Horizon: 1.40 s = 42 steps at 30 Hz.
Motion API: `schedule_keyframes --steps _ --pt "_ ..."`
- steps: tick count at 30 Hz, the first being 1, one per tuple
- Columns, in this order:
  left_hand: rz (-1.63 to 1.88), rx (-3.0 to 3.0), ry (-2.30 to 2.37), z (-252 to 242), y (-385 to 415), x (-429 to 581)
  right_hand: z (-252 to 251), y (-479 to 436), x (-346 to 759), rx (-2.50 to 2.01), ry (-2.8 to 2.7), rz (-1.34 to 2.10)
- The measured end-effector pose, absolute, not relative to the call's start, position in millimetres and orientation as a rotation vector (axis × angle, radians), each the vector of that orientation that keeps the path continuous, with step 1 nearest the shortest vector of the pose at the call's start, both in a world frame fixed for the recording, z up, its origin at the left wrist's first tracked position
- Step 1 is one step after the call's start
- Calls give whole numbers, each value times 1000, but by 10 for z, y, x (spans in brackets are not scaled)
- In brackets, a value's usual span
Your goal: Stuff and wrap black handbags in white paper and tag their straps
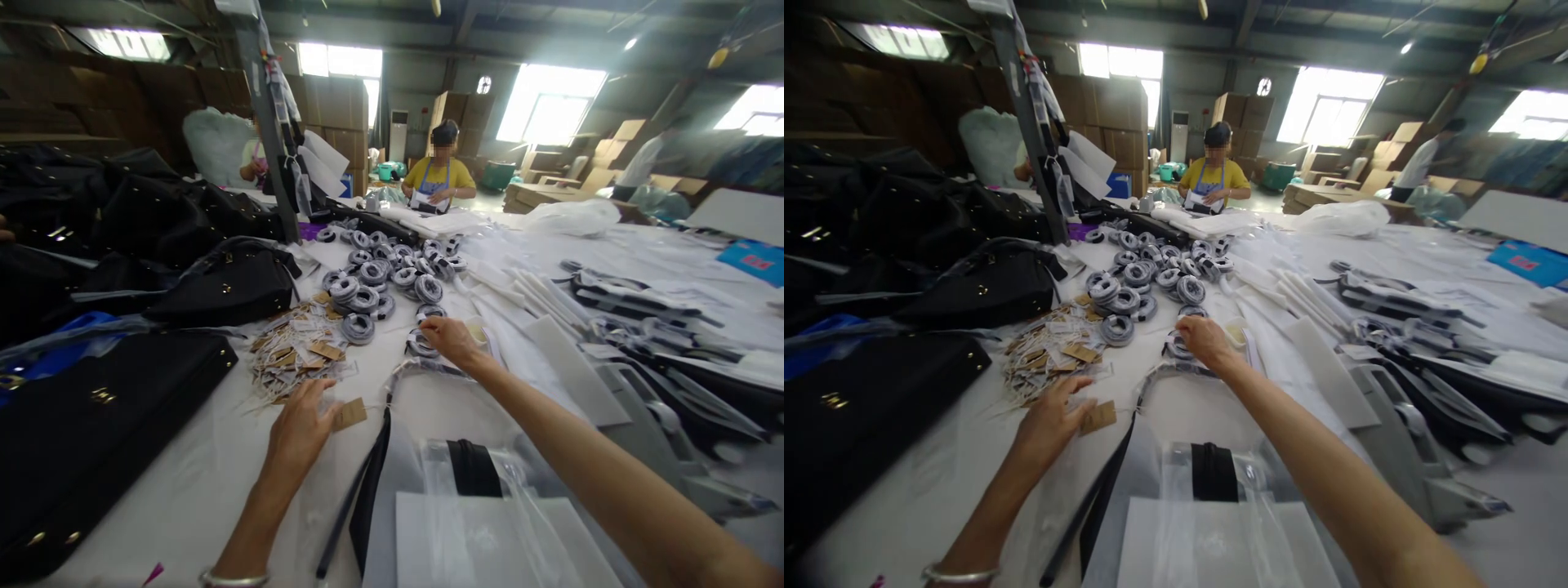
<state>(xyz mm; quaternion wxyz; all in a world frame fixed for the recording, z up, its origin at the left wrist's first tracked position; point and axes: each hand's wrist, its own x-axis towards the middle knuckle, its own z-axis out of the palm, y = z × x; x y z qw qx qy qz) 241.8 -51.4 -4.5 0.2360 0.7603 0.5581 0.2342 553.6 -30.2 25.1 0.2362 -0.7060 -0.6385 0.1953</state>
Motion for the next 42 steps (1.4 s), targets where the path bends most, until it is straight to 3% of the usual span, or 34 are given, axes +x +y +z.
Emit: schedule_keyframes --steps 8,15,20,24,42 --pt "447 2361 1156 132 -309 3489 16 121 5644 -1796 -2374 260" --pt "248 2469 1109 -84 -150 3870 244 -14 5916 -1954 -2149 91" --pt "267 2457 1112 -167 -68 3865 493 -591 6066 -1995 -1791 437" --pt "296 2411 1127 -196 -41 3710 379 -969 5870 -1985 -1920 688" --pt "291 2407 1041 -227 -123 3650 31 -653 5432 -2095 -2268 352"
